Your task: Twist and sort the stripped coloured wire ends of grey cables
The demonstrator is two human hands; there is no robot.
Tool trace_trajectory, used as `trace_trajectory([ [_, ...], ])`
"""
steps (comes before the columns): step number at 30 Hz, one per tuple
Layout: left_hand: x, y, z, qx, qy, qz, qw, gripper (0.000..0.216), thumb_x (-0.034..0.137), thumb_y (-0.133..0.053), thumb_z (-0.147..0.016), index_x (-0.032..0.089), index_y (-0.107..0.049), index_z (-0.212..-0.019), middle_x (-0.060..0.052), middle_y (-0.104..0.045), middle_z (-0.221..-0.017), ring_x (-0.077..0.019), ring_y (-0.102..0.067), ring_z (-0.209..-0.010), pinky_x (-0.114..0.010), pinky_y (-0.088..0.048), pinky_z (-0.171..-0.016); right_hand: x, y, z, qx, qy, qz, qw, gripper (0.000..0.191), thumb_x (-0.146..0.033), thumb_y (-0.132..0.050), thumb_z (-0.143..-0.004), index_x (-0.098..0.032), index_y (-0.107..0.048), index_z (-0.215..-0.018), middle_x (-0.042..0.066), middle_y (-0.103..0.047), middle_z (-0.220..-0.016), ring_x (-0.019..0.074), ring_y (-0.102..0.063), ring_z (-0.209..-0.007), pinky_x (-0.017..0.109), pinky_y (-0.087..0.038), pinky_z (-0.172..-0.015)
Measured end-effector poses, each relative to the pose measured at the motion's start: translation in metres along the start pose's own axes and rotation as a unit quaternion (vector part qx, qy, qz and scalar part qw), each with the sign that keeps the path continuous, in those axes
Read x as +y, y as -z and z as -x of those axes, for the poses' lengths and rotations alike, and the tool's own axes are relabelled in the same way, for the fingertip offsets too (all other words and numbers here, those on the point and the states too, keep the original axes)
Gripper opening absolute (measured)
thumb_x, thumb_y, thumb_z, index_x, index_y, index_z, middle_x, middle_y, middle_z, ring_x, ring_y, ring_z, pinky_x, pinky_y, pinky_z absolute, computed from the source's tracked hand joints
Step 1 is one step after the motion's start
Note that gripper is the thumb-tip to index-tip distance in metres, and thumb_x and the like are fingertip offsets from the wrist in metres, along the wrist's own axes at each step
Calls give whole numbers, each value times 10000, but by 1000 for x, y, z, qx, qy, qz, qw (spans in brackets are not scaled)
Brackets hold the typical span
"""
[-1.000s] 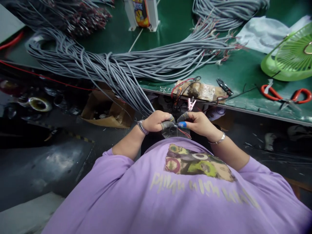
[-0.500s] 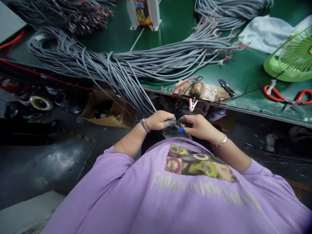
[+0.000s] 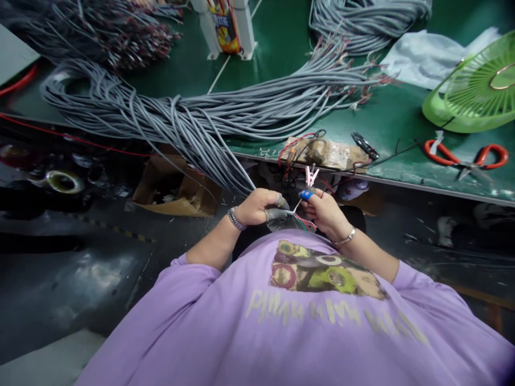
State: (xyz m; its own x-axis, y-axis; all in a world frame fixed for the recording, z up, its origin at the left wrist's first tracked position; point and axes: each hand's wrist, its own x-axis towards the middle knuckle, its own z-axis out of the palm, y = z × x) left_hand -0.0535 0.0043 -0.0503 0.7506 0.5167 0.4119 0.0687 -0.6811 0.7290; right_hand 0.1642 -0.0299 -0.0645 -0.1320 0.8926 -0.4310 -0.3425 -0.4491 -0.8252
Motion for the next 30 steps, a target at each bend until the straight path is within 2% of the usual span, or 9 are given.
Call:
trace_trajectory([
  [3, 4, 2, 4, 33, 32, 45, 998, 249, 391, -660, -919, 150, -720, -897, -61, -732, -770, -125, -666, -652, -222, -506, -618, -3, 16, -12, 69, 19, -63, 995, 460, -353, -832, -668, -216, -394, -692, -99, -457, -512, 7, -201, -383, 139, -118, -351],
  [5, 7, 0, 4, 68, 54, 40, 995, 284, 416, -645, -926, 143, -721, -905, -68, -741, -785, -128, -672, -652, -226, -514, -607, -2, 26, -19, 83, 25, -92, 992, 504, -424, -833, -697, -217, -374, -693, -93, -461, -516, 5, -194, -377, 135, -122, -345],
  [7, 8, -5, 1, 106, 52, 1, 993, 285, 413, -634, -934, 142, -720, -912, -68, -746, -795, -131, -678, -667, -234, -526, -628, -1, 31, -25, 52, 17, -95, 994, 523, -569, -779, -751, -212, -400, -696, -72, -481, -523, 7, -194, -369, 146, -112, -341],
  [10, 5, -16, -7, 153, 29, -76, 985, 248, 380, -616, -948, 154, -718, -929, -64, -753, -824, -138, -693, -721, -248, -542, -683, -2, 28, -35, -31, 0, -81, 996, 569, -749, -645, -786, -203, -492, -742, -38, -526, -551, 20, -219, -359, 174, -86, -336],
  [15, -10, -34, -19, 207, 52, -138, 967, 249, 377, -586, -964, 162, -711, -972, -63, -760, -873, -146, -703, -765, -260, -557, -725, -11, 19, -47, -84, 4, -61, 995, 616, -778, -676, -734, -171, -574, -759, -11, -573, -598, 33, -333, -414, 168, -126, -351],
  [18, -19, -39, -21, 210, 78, -140, 964, 263, 385, -566, -970, 166, -712, -985, -64, -759, -875, -152, -702, -765, -268, -562, -728, -14, 17, -50, -80, 12, -63, 995, 641, -786, -704, -692, -159, -572, -702, -36, -509, -524, 29, -317, -415, 157, -155, -351],
  [20, -22, -41, -21, 207, 84, -142, 964, 264, 382, -562, -971, 167, -714, -994, -69, -760, -883, -159, -704, -775, -279, -565, -740, -15, 14, -50, -70, 9, -80, 994, 644, -789, -708, -684, -158, -580, -710, -34, -528, -528, 26, -312, -408, 154, -170, -346],
  [23, -24, -41, -22, 195, 79, -147, 967, 271, 386, -558, -971, 167, -716, -992, -76, -764, -900, -168, -711, -798, -290, -568, -761, -16, 9, -49, -63, 5, -114, 992, 604, -753, -729, -701, -169, -579, -726, -26, -572, -569, 24, -319, -401, 158, -190, -342],
  [30, -23, -38, -26, 163, 62, -164, 971, 288, 395, -554, -976, 156, -715, -962, -82, -764, -869, -163, -712, -773, -276, -556, -730, -21, -1, -47, -25, 3, -146, 989, 543, -653, -792, -714, -182, -528, -665, -62, -469, -505, 31, -294, -397, 179, -194, -347],
])
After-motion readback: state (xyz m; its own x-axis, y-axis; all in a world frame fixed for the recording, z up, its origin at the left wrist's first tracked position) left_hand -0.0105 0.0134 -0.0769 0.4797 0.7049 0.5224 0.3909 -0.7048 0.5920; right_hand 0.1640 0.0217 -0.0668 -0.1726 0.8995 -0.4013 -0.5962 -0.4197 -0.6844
